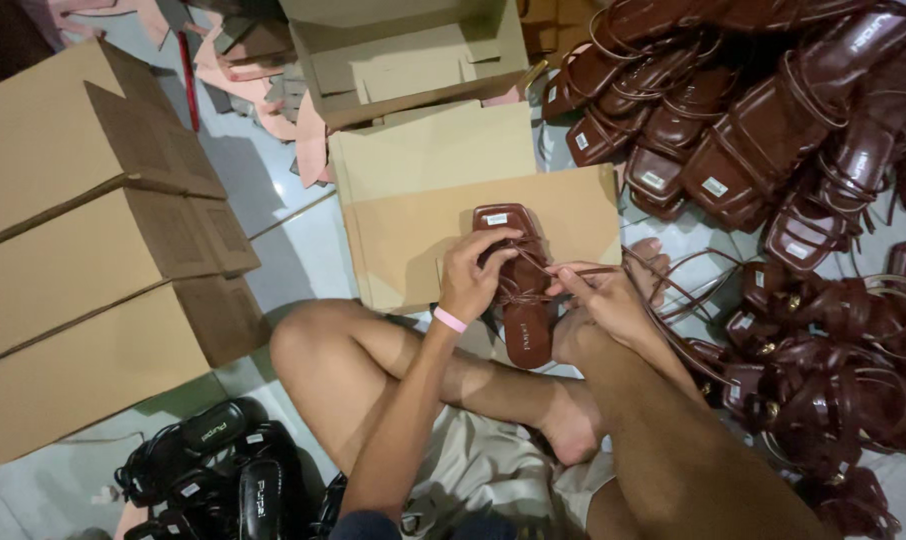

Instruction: The person sits on the floor and ties the straps of brown sandals into bows. They handle one sandal at a time, threading the straps and securing them before moving to the next pair.

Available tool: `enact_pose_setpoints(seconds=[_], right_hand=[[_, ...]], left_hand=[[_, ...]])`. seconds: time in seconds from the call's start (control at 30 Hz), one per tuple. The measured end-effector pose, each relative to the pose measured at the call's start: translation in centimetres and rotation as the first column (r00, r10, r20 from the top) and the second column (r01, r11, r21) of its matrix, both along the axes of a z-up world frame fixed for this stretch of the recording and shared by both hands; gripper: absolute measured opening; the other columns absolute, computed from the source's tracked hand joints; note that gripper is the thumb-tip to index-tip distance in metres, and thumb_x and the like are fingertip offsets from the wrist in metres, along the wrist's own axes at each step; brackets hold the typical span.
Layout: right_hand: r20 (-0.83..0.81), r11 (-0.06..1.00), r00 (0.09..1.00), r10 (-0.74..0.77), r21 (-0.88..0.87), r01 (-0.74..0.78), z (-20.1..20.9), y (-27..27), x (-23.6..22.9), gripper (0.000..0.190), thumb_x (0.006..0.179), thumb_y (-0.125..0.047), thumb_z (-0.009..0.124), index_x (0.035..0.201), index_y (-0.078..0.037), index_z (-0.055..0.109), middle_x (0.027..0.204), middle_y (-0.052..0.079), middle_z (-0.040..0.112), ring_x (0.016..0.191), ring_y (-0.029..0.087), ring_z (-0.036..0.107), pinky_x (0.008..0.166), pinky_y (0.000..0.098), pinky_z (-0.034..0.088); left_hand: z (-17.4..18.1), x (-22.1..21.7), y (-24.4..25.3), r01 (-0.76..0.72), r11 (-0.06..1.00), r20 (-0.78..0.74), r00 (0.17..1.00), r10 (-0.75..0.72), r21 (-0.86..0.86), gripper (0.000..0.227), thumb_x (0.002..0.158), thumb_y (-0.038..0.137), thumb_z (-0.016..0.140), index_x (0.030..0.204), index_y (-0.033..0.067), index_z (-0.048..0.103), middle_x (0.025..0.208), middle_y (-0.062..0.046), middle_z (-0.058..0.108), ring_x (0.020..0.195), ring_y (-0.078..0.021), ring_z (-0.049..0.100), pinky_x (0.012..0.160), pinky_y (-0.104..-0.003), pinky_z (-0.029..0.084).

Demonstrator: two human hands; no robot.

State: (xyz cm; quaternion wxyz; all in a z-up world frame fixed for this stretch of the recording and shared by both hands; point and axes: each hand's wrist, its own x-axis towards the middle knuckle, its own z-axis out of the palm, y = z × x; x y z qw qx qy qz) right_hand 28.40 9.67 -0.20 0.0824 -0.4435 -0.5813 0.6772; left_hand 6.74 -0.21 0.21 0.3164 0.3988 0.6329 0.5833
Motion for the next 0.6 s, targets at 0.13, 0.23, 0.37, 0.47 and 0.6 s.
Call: enact_pose_setpoints(seconds=[0.13,0.23,0.37,0.47,0.6], right_hand=[[0.018,1.0,1.0,0.01,0.022,-0.01,-0.1,-0.1,-0.1,0.03,0.102,-0.022,0.062,0.119,0.0,0.075,0.099,0.008,0.078,0.089,0.014,0.071,0.074,0.0262,0.053],[-0.056,0.999,0.998,0.007,0.05,-0.004,-0.1,0.0,0.4,0.03,0.104,-0.02,0.061,0.123,0.0,0.074,0.103,0.009,0.077,0.09,0.014,0.069,0.077,0.0266,0.054],[-0.2,1.0,0.98,0.004,0.016,0.0,-0.2,0.2,0.2,0.035,0.099,-0.016,0.062,0.13,-0.001,0.064,0.115,0.007,0.075,0.104,0.013,0.07,0.082,0.0264,0.056],[-0.178,0.999,0.984,-0.023,0.022,0.027,-0.1,0.2,-0.8,0.033,0.102,-0.014,0.063,0.129,0.004,0.067,0.111,0.012,0.076,0.102,0.017,0.072,0.083,0.0289,0.058],[-0.17,0.997,0.984,-0.059,0.044,0.067,0.3,0.4,-2.1,0.036,0.106,-0.019,0.057,0.134,0.002,0.063,0.118,0.01,0.073,0.104,0.015,0.07,0.083,0.0273,0.057]], left_hand=[[0.5,-0.1,0.2,-0.015,1.0,0.021,1.0,0.016,-0.006,0.023,0.089,-0.001,0.074,0.112,0.0044,0.075,0.113,-0.012,0.077,0.105,-0.0235,0.074,0.094,-0.033,0.057],[0.8,-0.5,0.0,0.033,0.999,0.042,0.999,-0.032,-0.024,0.027,0.089,0.001,0.074,0.116,0.0051,0.073,0.114,-0.012,0.077,0.107,-0.0223,0.074,0.093,-0.032,0.056],[0.7,-1.0,-0.4,0.11,0.993,0.081,0.991,-0.107,-0.037,0.037,0.087,0.004,0.075,0.124,0.0063,0.069,0.118,-0.013,0.075,0.108,-0.0232,0.072,0.094,-0.033,0.055],[0.3,-0.7,0.0,0.08,0.997,-0.022,0.997,-0.08,0.001,0.036,0.087,0.006,0.077,0.122,0.0076,0.072,0.117,-0.014,0.076,0.107,-0.0256,0.072,0.097,-0.035,0.054],[-0.3,-0.6,0.3,0.065,0.998,-0.051,0.997,-0.064,0.011,0.032,0.088,0.008,0.078,0.121,0.0091,0.074,0.114,-0.014,0.077,0.104,-0.0274,0.074,0.098,-0.036,0.054]])
